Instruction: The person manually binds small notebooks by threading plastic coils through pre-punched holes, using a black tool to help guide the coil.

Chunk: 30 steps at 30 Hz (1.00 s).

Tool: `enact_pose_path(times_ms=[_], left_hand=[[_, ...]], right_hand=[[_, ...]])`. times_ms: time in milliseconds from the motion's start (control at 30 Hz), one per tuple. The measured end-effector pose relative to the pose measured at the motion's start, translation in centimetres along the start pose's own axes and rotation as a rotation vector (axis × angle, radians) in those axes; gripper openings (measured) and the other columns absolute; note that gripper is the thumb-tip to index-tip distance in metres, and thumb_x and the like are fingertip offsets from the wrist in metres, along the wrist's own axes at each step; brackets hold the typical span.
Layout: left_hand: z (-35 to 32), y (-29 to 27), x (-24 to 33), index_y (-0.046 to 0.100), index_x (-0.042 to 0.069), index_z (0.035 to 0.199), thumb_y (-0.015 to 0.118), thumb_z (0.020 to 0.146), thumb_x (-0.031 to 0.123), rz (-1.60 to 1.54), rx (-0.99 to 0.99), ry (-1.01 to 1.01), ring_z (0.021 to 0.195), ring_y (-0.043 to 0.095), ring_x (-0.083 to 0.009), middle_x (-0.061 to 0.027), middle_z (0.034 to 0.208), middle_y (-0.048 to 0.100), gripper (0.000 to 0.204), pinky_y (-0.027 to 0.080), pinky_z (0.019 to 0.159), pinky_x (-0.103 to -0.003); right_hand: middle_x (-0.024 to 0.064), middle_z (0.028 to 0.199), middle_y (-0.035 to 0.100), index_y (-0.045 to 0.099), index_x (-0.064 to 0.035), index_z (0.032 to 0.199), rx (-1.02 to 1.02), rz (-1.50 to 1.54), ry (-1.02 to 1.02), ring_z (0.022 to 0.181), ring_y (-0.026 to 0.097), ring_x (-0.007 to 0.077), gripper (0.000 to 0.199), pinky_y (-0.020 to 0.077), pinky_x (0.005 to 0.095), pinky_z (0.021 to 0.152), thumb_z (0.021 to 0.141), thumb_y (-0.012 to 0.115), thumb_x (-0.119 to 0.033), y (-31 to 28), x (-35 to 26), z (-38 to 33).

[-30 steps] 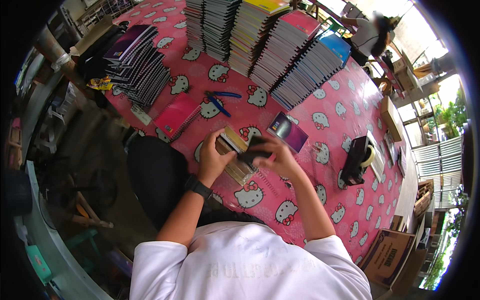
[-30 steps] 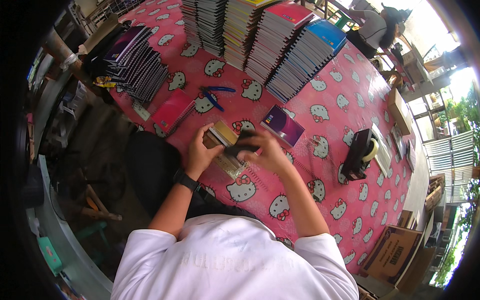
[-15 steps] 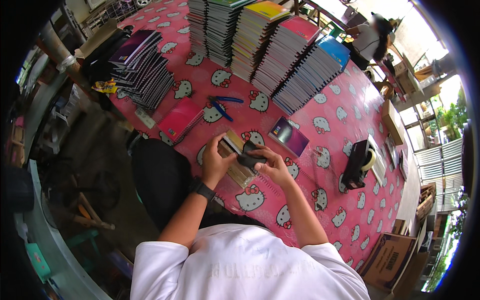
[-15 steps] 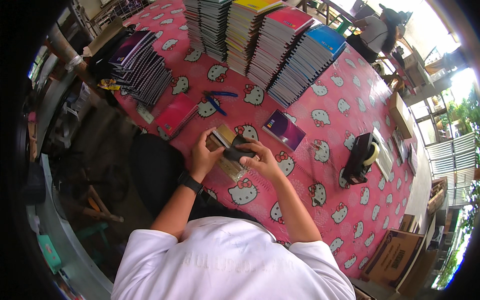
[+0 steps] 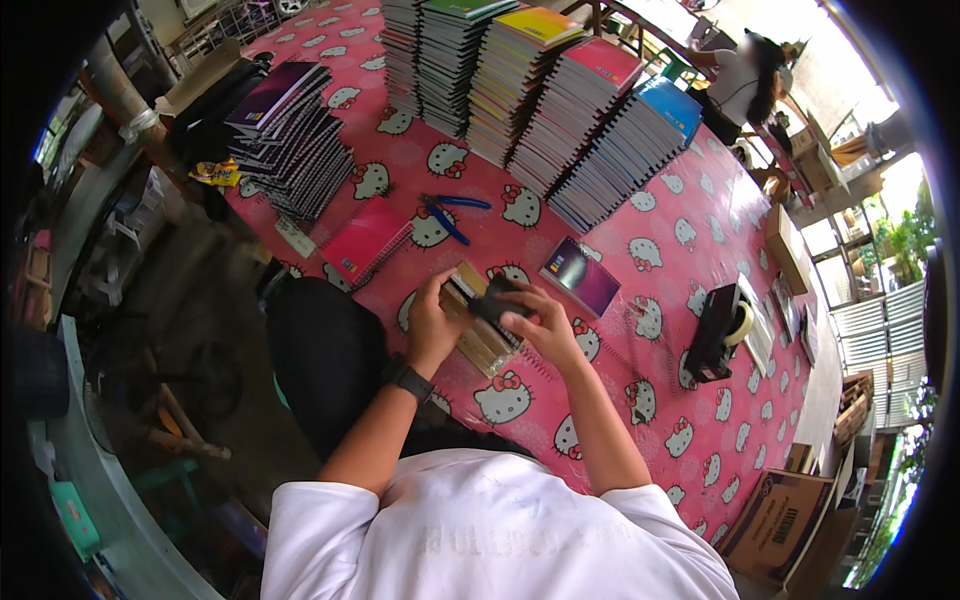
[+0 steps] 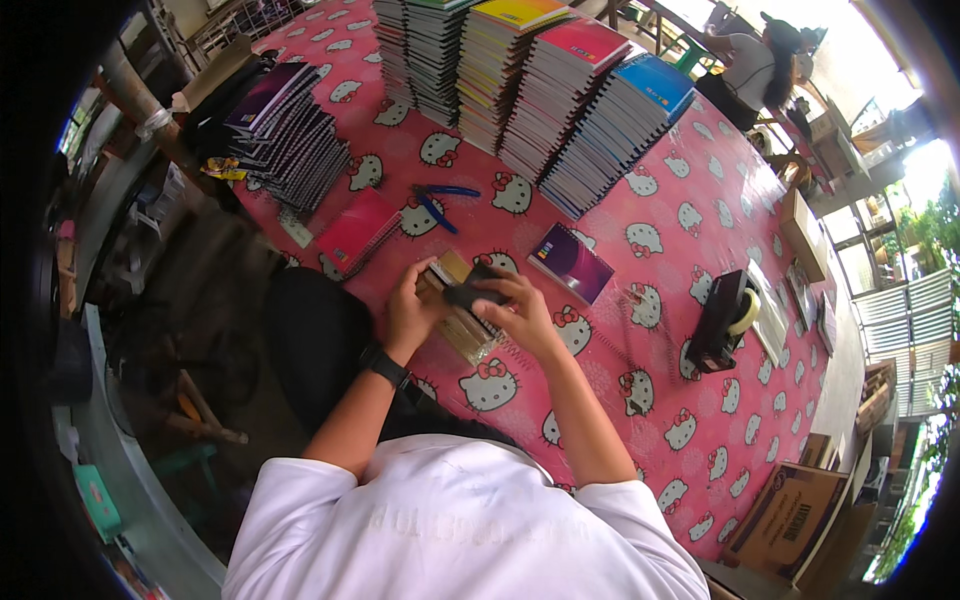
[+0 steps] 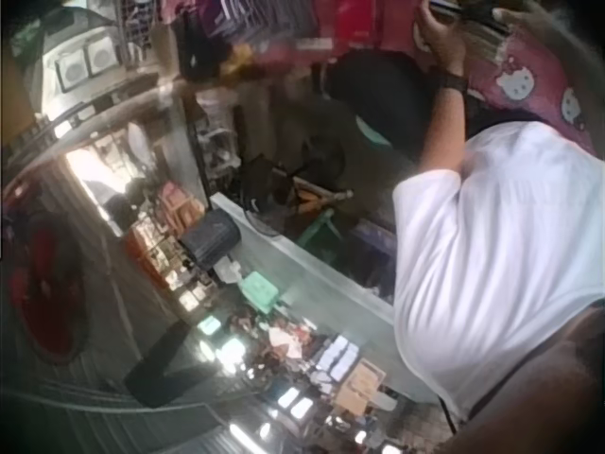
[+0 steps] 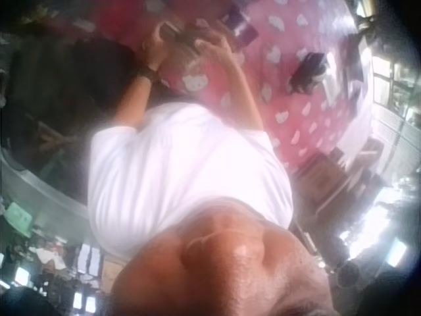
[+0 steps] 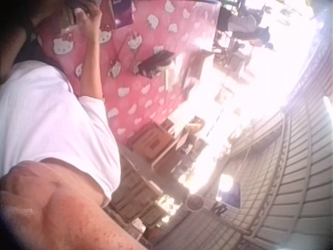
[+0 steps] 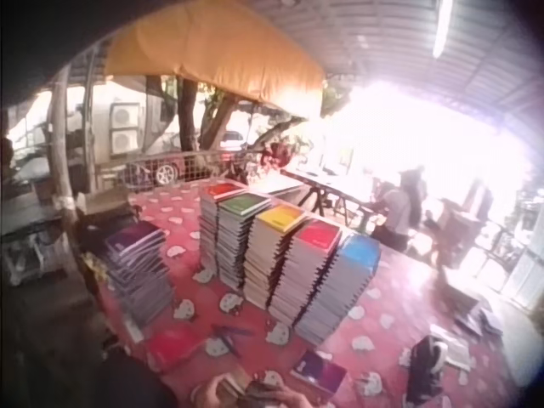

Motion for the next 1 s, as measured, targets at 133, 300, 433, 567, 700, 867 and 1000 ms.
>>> enact_pose_path(times_ms=[133,300,433,567,700,867,1000], left_hand=[[0.0,0.0,1.4,0.053,0.001,0.118,0.076,0.066,0.006,0.041,0.009,-0.001,0.101,0.059,-0.0289,-0.0159,0.109,0.059,0.057,0.049,0.083,-0.036],[0.0,-0.3,1.1,0.054,0.001,0.117,0.076,0.065,0.006,0.021,0.008,-0.036,0.100,0.059,-0.0292,-0.0159,0.108,0.059,0.057,0.048,0.085,-0.036],[-0.5,-0.2,0.8,0.054,0.001,0.117,0.074,0.067,0.007,0.004,-0.008,-0.024,0.101,0.059,-0.0307,-0.0165,0.109,0.059,0.054,0.048,0.086,-0.037],[-0.3,-0.1,2.4,0.056,0.001,0.115,0.071,0.072,0.006,0.169,-0.008,0.077,0.101,0.059,-0.0334,-0.0183,0.113,0.059,0.046,0.048,0.086,-0.037],[0.6,-1.1,3.3,0.063,0.005,0.106,0.067,0.077,0.005,0.193,0.050,0.089,0.101,0.060,-0.0314,-0.0143,0.111,0.062,0.029,0.042,0.095,-0.041],[0.6,0.3,9.2,0.067,0.010,0.094,0.067,0.079,0.008,0.229,-0.172,0.177,0.092,0.064,-0.0235,-0.0043,0.096,0.068,0.015,0.026,0.106,-0.052],[0.4,0.9,10.9,0.068,0.010,0.089,0.068,0.078,0.009,0.215,-0.175,0.208,0.083,0.065,-0.0222,-0.0030,0.089,0.069,0.011,0.026,0.107,-0.052]], right_hand=[[0.0214,0.130,0.051,0.068,-0.0029,0.107,0.055,0.168,0.043,0.116,0.052,0.0309,0.050,0.0428,0.0400,0.093,0.077,0.073,-0.042,-0.8,2.1,0.3],[0.0208,0.130,0.052,0.068,-0.0034,0.109,0.114,-0.259,0.112,0.117,0.051,0.0297,0.051,0.0424,0.0391,0.093,0.075,0.074,-0.041,-0.9,1.5,2.0],[0.0238,0.135,0.047,0.066,-0.0096,0.114,-0.082,0.104,0.052,0.119,0.049,0.0380,0.055,0.0400,0.0439,0.097,0.074,0.073,-0.047,1.7,0.2,1.4],[0.0217,0.138,0.043,0.063,-0.0105,0.118,0.194,-0.587,0.034,0.127,0.037,0.0417,0.060,0.0377,0.0451,0.098,0.073,0.072,-0.049,-1.1,1.9,1.5],[0.0174,0.129,0.050,0.058,-0.0097,0.122,0.293,-0.754,-0.230,0.118,0.046,0.0364,0.060,0.0420,0.0420,0.095,0.072,0.076,-0.038,0.1,-2.7,0.1],[0.0079,0.098,0.060,0.061,-0.0048,0.106,0.275,-0.054,-0.136,0.085,0.063,0.0174,0.035,0.0499,0.0282,0.072,0.074,0.076,-0.007,1.1,-6.2,-1.3],[0.0066,0.090,0.060,0.061,-0.0032,0.099,0.365,0.004,-0.108,0.077,0.062,0.0162,0.027,0.0495,0.0280,0.067,0.076,0.074,-0.006,0.5,-5.8,-2.2]])
Point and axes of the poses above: each hand's wrist, its own z-axis towards the middle knuckle, its own y-axis out of the palm, x = y × z, the point moved 6 cm from there along z, towards the middle knuckle
